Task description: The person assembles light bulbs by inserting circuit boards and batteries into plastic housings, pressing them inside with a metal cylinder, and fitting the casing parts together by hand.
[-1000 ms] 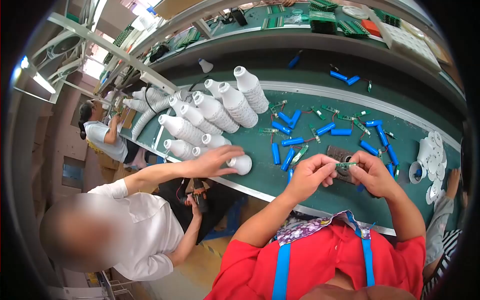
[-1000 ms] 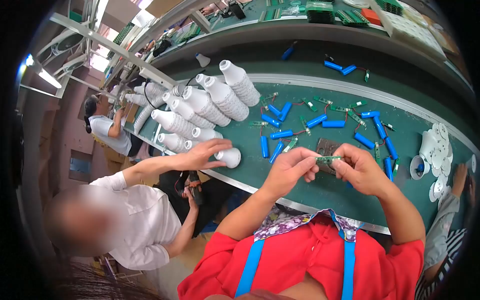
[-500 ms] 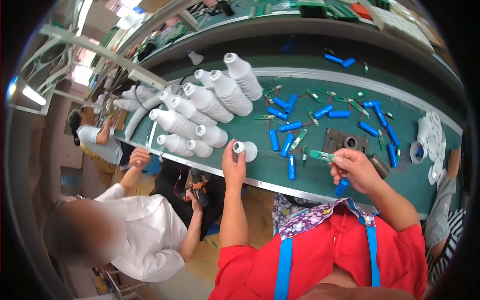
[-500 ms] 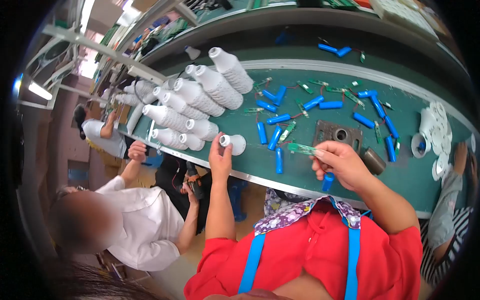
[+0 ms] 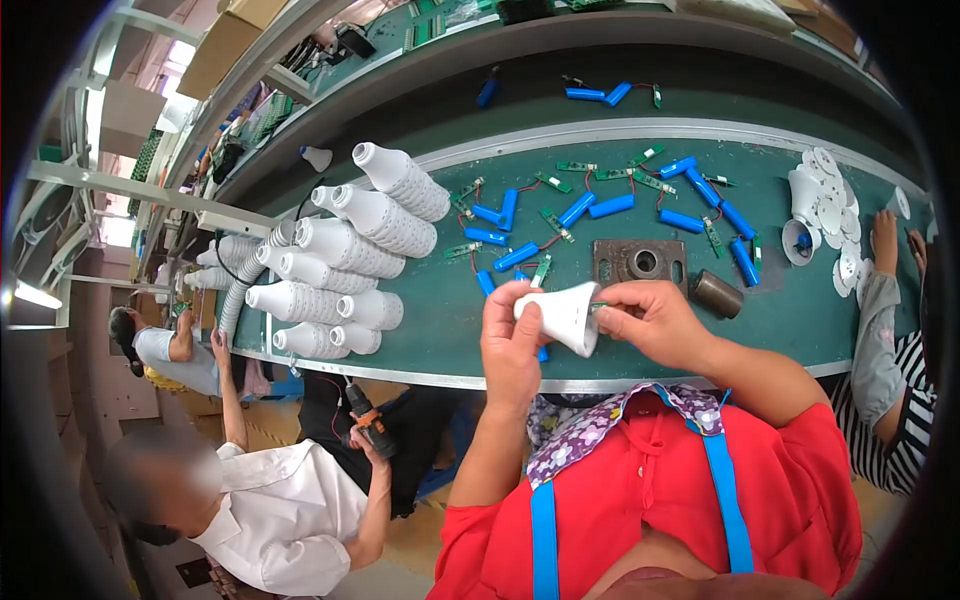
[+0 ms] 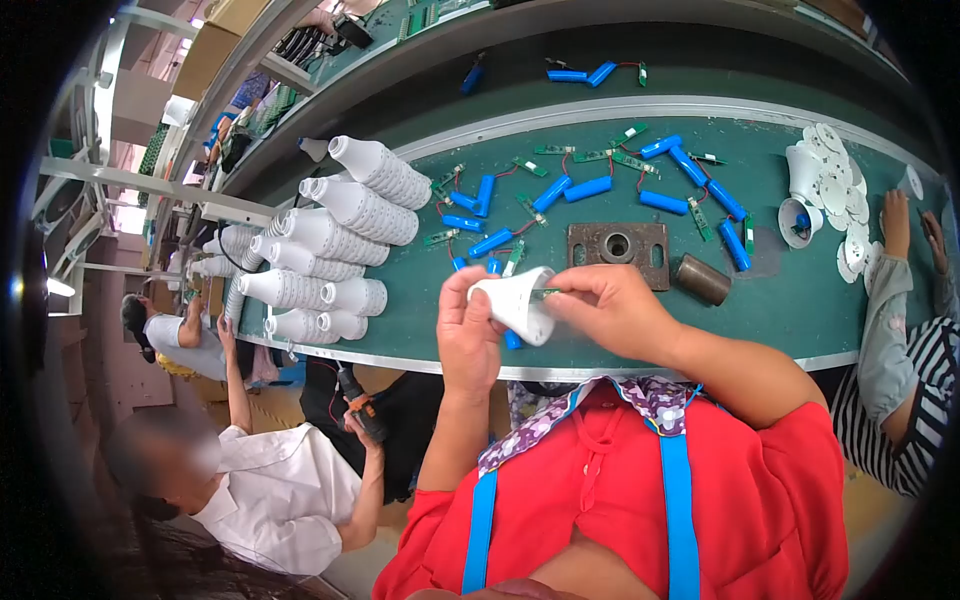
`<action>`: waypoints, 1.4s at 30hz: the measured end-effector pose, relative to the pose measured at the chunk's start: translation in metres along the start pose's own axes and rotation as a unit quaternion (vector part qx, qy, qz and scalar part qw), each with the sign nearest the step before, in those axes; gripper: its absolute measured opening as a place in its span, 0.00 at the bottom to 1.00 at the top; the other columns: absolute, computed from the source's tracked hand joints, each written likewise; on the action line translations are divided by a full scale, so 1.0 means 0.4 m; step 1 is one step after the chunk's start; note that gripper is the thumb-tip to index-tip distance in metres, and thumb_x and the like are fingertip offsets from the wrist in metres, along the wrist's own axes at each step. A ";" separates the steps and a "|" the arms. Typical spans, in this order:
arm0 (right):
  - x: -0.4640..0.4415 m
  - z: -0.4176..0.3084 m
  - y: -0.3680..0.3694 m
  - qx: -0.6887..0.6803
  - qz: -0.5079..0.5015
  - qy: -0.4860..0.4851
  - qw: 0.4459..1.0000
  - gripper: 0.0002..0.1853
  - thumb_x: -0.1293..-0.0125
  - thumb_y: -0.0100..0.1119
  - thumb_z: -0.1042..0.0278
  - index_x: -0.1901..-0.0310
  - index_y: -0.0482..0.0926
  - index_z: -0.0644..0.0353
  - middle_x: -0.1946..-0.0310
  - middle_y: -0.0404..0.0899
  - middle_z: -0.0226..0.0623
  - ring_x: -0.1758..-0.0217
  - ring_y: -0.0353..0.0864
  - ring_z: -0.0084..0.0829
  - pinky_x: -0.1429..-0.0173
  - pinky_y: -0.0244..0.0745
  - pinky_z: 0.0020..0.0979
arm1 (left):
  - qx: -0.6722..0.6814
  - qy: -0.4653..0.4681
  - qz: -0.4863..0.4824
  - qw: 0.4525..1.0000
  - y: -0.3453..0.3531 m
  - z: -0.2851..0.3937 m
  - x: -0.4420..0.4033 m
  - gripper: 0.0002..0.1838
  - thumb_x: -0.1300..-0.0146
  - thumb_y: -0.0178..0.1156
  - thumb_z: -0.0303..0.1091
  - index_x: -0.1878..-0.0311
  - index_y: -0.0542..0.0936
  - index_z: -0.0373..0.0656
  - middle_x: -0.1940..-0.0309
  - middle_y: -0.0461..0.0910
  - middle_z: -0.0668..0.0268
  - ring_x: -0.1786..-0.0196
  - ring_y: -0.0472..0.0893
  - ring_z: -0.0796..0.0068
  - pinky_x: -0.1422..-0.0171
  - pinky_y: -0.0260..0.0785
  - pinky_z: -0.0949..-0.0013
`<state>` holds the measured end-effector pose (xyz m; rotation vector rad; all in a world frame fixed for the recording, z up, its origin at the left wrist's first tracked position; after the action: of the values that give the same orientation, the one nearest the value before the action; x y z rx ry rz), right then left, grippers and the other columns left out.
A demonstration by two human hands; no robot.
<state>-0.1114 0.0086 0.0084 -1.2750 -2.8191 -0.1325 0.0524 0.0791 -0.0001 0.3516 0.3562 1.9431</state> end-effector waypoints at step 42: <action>0.033 0.016 -0.008 -0.136 -0.067 0.157 0.976 0.11 0.39 0.51 0.65 0.72 0.79 0.61 0.79 0.72 0.24 0.74 0.66 0.14 0.70 0.60 0.20 | -0.178 0.051 -0.148 0.971 -0.007 0.013 0.029 0.26 0.58 0.67 0.13 0.52 0.74 0.36 0.50 0.70 0.60 0.48 0.73 0.71 0.46 0.70 0.70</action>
<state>-0.1226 0.0167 0.0029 -0.9916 -2.6706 -0.6833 0.0525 0.0911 0.0045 -0.0367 0.1114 1.6908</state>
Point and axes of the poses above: each hand's wrist, its own x-axis away from the middle knuckle, its own y-axis out of the palm, z = x × y, the point moved 2 cm from there along -x, towards the middle knuckle
